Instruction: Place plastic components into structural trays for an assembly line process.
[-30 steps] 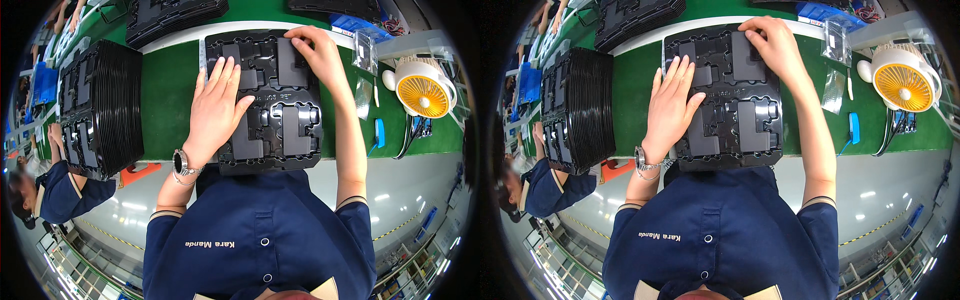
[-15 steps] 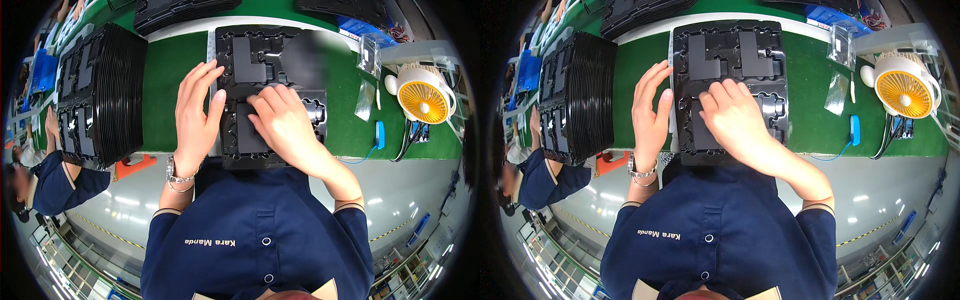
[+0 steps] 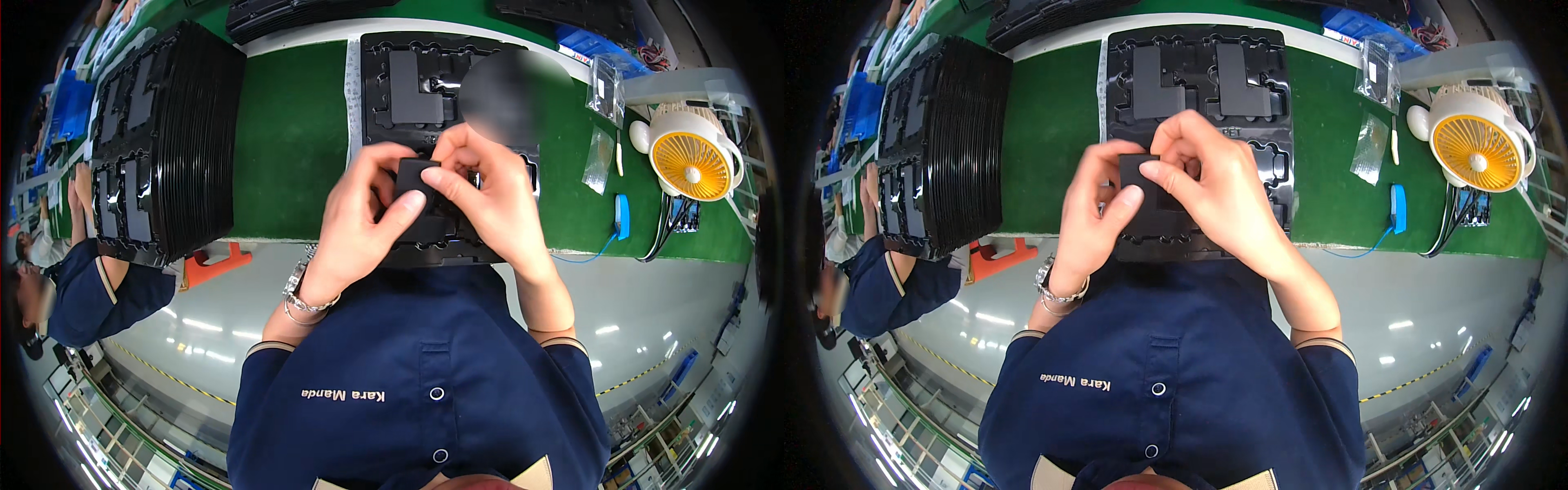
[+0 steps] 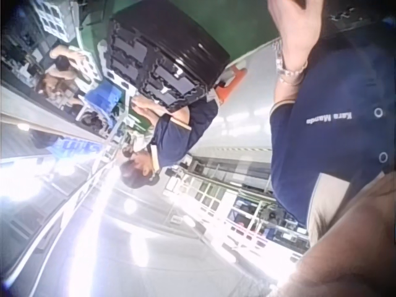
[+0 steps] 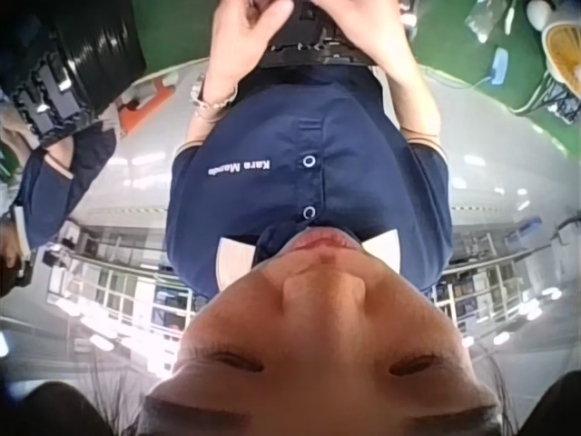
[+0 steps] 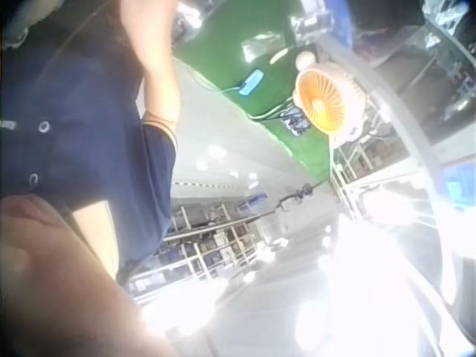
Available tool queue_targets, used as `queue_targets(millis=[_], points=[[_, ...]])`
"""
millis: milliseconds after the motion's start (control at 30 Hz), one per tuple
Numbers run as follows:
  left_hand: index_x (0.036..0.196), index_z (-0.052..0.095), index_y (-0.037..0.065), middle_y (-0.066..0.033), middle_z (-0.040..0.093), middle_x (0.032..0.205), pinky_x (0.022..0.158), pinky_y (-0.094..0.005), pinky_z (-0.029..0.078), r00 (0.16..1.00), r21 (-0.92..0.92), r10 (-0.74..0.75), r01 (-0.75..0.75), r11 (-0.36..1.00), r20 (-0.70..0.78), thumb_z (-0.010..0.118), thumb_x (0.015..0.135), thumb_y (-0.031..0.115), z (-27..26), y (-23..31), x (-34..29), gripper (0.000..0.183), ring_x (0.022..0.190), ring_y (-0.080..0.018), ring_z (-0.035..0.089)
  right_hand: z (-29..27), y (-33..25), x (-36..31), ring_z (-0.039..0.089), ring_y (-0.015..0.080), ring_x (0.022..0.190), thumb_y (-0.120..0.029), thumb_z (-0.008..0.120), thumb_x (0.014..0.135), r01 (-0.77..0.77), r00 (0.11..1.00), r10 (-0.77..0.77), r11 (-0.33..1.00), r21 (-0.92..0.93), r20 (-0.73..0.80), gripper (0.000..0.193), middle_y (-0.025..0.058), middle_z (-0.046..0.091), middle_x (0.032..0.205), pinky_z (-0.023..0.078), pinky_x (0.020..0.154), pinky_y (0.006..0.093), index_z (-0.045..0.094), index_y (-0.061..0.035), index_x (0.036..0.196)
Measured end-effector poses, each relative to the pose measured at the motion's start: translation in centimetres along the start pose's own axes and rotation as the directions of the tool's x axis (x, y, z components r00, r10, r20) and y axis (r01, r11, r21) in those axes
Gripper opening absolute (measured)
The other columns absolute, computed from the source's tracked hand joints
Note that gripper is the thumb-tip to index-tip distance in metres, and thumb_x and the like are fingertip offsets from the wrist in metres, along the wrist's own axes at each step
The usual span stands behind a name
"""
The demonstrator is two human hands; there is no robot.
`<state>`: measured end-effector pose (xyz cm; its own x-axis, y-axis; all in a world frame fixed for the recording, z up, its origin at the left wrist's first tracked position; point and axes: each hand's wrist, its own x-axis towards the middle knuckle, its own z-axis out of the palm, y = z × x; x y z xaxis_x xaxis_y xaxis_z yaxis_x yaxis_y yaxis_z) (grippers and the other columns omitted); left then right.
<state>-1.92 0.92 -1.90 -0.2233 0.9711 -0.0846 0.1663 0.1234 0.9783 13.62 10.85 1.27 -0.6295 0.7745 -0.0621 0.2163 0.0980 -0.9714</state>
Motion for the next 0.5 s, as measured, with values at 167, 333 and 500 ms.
queue_targets(millis=[167,333,500], points=[[0.111,0.057,-0.002,-0.0011,0.061,0.086,0.073,-0.0255,0.048,0.988,-0.235,-0.062,0.094,0.967,0.141,0.062,0.091,0.017,1.1,1.2,0.1,0.027,0.079,-0.0077,0.056,0.2,-0.2,0.0,0.052,0.0072,0.066,-0.007,0.069,0.085,0.067,0.986,-0.022,0.961,0.267,-0.165,0.018,0.0027,0.063,0.078,0.043,0.062,0.0224,0.057,0.0002,0.097],[0.110,0.057,-0.001,-0.0010,0.060,0.096,0.080,-0.0255,0.046,0.995,-0.386,-0.029,0.064,0.920,0.094,0.059,0.092,0.015,1.0,0.9,0.2,0.024,0.089,-0.0080,0.055,0.5,1.2,-1.3,0.054,0.0100,0.077,-0.010,0.064,0.088,0.022,0.998,-0.005,0.970,0.244,-0.069,0.012,0.0028,0.059,0.083,0.045,0.073,0.0256,0.062,0.0019,0.089],[0.110,0.057,-0.001,-0.0015,0.059,0.097,0.082,-0.0273,0.046,0.997,-0.391,-0.058,0.073,0.918,0.050,0.058,0.091,0.013,1.7,1.3,0.3,0.024,0.089,-0.0097,0.054,0.9,1.2,-1.4,0.055,0.0117,0.074,-0.008,0.065,0.086,0.027,0.996,-0.001,0.958,0.287,-0.091,0.011,0.0040,0.058,0.081,0.045,0.071,0.0261,0.061,0.0022,0.089]])
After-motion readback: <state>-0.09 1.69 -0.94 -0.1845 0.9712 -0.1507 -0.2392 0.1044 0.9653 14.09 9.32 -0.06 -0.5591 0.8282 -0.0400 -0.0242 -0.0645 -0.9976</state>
